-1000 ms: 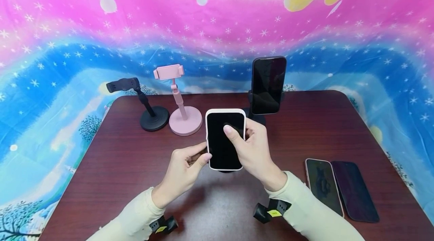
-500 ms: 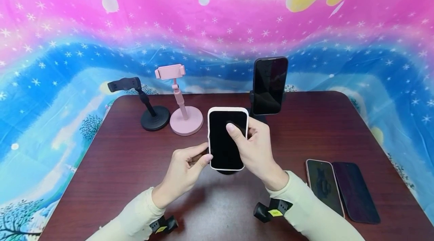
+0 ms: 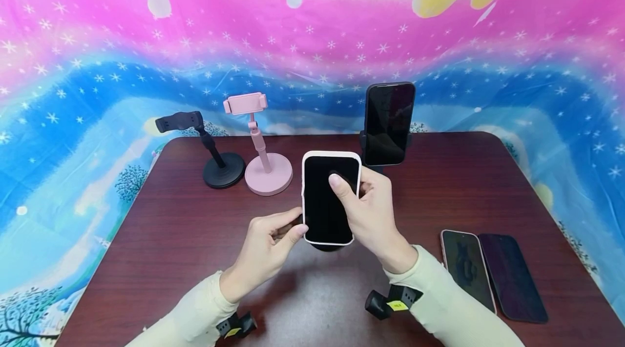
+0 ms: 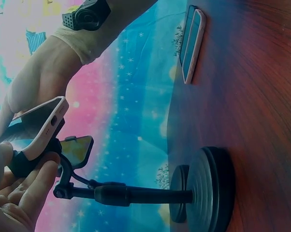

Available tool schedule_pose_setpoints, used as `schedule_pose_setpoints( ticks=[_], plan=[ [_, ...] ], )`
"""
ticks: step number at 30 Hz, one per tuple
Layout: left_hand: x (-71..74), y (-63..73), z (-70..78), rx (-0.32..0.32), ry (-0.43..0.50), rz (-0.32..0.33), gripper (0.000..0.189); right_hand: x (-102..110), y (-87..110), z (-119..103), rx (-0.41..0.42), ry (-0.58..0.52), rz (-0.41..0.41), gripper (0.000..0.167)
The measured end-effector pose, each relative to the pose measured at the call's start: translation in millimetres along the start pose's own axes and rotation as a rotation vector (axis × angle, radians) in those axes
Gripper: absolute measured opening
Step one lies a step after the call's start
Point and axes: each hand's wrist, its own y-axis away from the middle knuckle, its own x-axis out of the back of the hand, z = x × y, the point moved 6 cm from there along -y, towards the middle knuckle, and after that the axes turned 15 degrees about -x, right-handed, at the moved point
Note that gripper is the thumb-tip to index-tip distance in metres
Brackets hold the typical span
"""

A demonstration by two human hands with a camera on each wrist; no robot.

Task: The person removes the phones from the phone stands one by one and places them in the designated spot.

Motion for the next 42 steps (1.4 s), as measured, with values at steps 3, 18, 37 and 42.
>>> schedule_pose_setpoints(
  ticks=[3, 18, 37, 42],
  plan=[
    [-0.5, 0.3, 1.3, -0.021, -0.022, 0.001, 0.021, 1.3, -0.1, -1.0, -0.002, -0.001, 0.013, 0.031],
    [-6.1, 4.0, 0.7, -0.027, -0.044, 0.004, 0.022, 7.9, -2.0, -6.0, -0.032, -0.024, 0.056, 0.027],
    [-13.3, 7.7, 0.0, 0.037, 0.018, 0.035, 0.019, 13.6, -4.3, -13.1, -0.029, -0.073, 0.122, 0.017],
    [-13.6, 7.3, 0.9, 0.031, 0.020, 0.041, 0.019, 14.0, -4.1, -13.4, -0.026, -0.071, 0.130, 0.018]
  ],
)
